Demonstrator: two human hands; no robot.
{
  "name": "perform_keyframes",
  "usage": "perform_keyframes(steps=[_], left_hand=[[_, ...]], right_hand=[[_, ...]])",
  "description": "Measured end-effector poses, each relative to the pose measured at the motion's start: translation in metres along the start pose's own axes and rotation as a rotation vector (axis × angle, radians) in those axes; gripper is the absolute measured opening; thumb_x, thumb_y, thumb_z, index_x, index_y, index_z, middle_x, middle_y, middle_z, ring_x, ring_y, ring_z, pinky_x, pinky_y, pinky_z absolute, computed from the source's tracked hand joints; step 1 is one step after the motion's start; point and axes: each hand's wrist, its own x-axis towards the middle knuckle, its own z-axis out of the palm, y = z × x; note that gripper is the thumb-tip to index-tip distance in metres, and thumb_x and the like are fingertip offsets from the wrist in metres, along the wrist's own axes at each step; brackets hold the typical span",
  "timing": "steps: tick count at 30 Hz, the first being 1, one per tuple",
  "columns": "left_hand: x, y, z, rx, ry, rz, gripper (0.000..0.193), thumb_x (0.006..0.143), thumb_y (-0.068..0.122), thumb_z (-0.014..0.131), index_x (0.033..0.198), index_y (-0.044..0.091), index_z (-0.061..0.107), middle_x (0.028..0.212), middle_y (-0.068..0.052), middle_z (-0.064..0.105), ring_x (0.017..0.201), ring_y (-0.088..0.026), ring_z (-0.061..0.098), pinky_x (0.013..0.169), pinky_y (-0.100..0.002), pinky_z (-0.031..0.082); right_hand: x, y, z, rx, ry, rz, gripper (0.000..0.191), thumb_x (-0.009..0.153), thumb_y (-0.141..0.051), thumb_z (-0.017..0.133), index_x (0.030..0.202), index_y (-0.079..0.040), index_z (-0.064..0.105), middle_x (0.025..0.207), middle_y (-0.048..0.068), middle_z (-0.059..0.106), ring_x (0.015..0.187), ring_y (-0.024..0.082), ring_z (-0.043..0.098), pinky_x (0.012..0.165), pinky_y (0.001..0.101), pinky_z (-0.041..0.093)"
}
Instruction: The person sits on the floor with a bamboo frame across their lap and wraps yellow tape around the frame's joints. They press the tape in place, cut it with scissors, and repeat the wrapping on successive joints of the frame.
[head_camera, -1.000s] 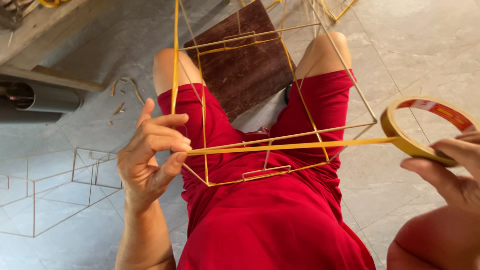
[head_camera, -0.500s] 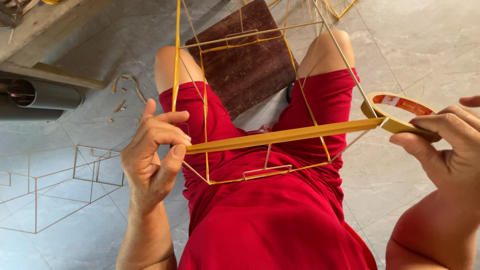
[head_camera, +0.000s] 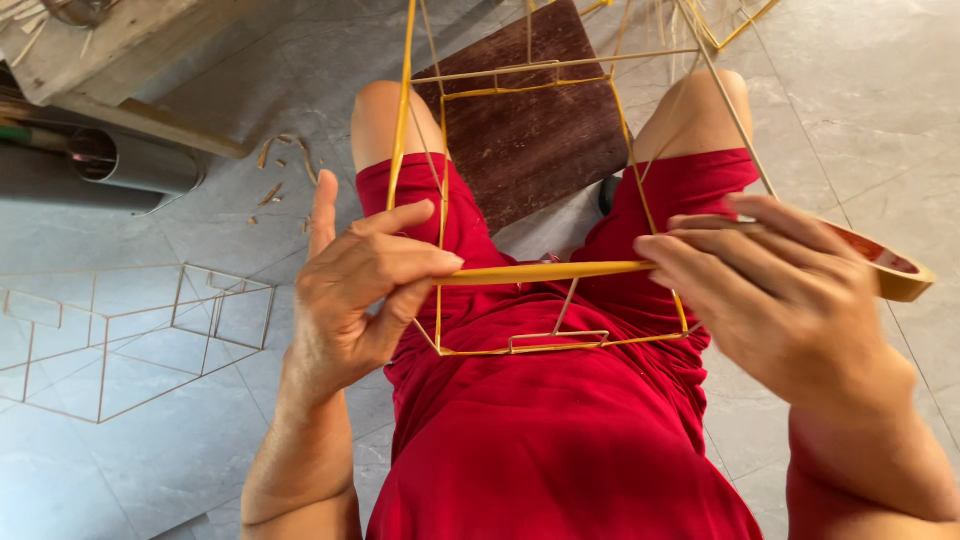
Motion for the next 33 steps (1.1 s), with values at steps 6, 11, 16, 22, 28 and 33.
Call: perform_keyframes(steps=[6,11,16,22,28,33], left_hand=[[0.022,0.018,0.014,0.217,-0.065,0.136,0.008,0.097,0.024,0.077,0.101,0.017,0.074,0.094,0.003,0.076,0.106,-0.020,0.075,0.126,-0.061,0.017],[0.035,0.026,0.018,0.235,-0.177,0.171,0.014,0.097,0.021,0.078,0.097,0.009,0.071,0.072,-0.002,0.065,0.067,-0.019,0.066,0.090,-0.042,0.052],[0.038,0.027,0.022,0.211,-0.131,0.202,0.024,0.097,0.024,0.078,0.085,0.010,0.062,0.071,-0.001,0.062,0.063,-0.019,0.063,0.055,-0.035,0.045],[0.033,0.028,0.019,0.124,-0.113,0.155,0.012,0.097,0.024,0.078,0.096,0.014,0.070,0.081,0.000,0.064,0.073,-0.017,0.065,0.064,-0.034,0.050],[0.039,0.041,0.012,0.328,-0.216,0.215,0.032,0.094,0.022,0.076,0.126,0.018,0.072,0.099,0.003,0.070,0.093,-0.016,0.068,0.086,-0.040,0.051],[0.058,0.053,0.047,0.322,-0.174,0.344,0.042,0.096,0.025,0.070,0.131,0.003,0.065,0.116,-0.007,0.069,0.112,-0.024,0.067,0.104,-0.047,0.047]], right_hand=[[0.038,-0.016,0.023,0.233,-0.101,-0.042,0.021,0.088,-0.015,0.075,0.102,-0.001,0.071,0.085,0.008,0.073,0.079,0.024,0.072,0.073,0.0382,0.058],[0.042,-0.008,0.027,0.299,-0.164,-0.048,0.031,0.085,-0.007,0.070,0.115,-0.001,0.070,0.088,0.007,0.073,0.077,0.023,0.072,0.066,0.0353,0.056],[0.031,-0.005,0.026,0.254,-0.144,-0.060,0.035,0.086,-0.012,0.072,0.119,-0.001,0.070,0.084,0.005,0.071,0.073,0.021,0.070,0.063,0.0349,0.055],[0.013,0.003,0.010,0.188,-0.104,-0.025,0.038,0.084,-0.015,0.076,0.119,-0.001,0.072,0.092,0.008,0.072,0.081,0.022,0.070,0.071,0.0367,0.056],[-0.039,0.022,-0.036,0.230,0.102,0.354,0.051,0.082,-0.011,0.083,0.129,-0.002,0.066,0.130,0.016,0.069,0.118,0.030,0.068,0.099,0.0385,0.055],[-0.082,0.045,0.001,0.383,0.141,0.607,0.048,0.075,-0.001,0.079,0.121,0.004,0.064,0.113,0.018,0.070,0.102,0.026,0.069,0.086,0.0323,0.053]])
